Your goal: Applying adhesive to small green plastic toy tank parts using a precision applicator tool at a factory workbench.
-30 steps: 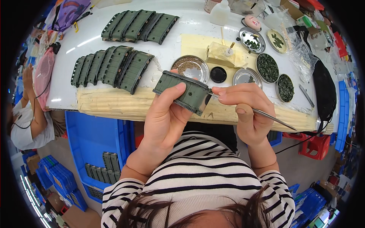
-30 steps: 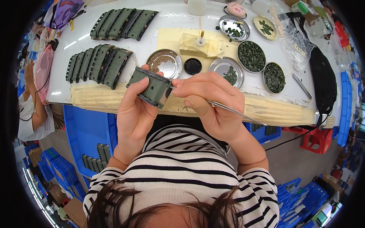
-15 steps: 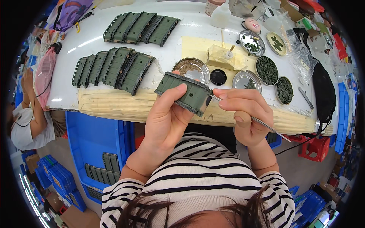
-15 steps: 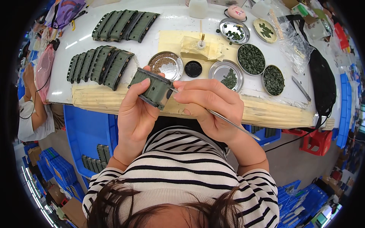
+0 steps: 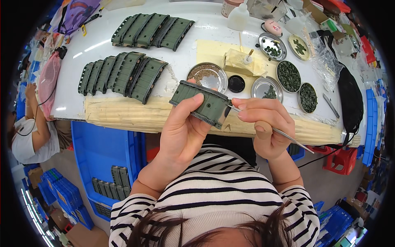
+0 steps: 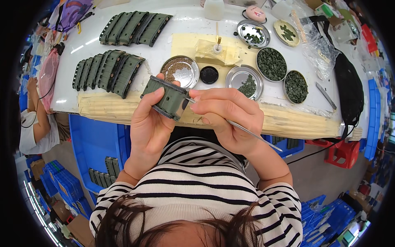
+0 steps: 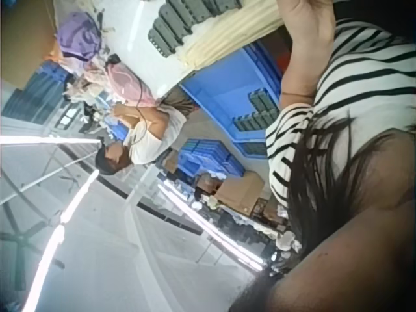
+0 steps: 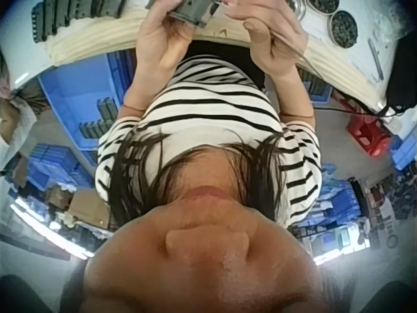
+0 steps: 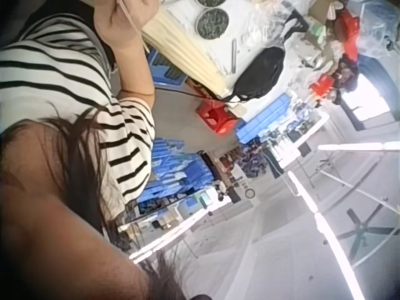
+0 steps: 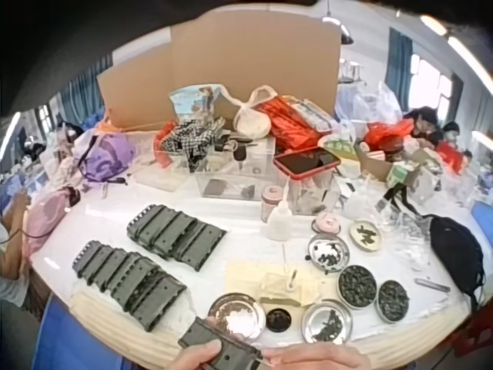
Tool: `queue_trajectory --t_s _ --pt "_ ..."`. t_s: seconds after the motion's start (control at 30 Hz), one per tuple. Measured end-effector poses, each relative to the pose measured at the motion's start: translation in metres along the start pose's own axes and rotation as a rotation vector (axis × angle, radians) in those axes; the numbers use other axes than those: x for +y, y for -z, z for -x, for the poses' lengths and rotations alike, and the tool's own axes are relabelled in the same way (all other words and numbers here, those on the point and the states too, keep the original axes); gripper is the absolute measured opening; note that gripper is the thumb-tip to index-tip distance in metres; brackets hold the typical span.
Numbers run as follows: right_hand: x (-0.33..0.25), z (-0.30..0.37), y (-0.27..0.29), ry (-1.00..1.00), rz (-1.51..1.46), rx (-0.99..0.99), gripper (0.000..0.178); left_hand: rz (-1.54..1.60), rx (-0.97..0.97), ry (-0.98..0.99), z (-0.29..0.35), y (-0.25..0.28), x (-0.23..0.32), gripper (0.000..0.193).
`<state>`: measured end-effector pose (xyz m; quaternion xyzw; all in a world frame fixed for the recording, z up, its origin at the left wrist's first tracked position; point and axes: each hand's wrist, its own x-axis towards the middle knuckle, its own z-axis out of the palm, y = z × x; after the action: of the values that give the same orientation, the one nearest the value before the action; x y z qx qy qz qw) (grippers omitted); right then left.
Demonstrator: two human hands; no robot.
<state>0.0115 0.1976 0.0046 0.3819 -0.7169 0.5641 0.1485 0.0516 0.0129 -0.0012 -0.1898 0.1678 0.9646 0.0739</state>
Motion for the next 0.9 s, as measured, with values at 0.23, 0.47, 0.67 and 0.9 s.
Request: queue_trajectory --t_s 0.23,0.47,0.67,0.9 --pt "-0.005 0.000 -0.003 0.046 -0.004 0.035 0.016 -0.045 -0.068 -0.017 0.002 -0.002 -0.001 0.039" --pt "-0.012 -0.004 -0.001 0.028 0.003 0.014 0.020 -0.060 -0.083 -0.027 0.005 -0.003 0.000 0.038" --pt "-0.013 -0.006 0.004 0.076 0.030 -0.026 0.019 -0.019 -0.061 0.032 0.005 -0.002 0.002 0.039" --pt "-0.009 -0.001 -0.001 0.107 0.008 0.010 0.017 0.024 -0.043 0.049 0.005 -0.002 0.001 0.037"
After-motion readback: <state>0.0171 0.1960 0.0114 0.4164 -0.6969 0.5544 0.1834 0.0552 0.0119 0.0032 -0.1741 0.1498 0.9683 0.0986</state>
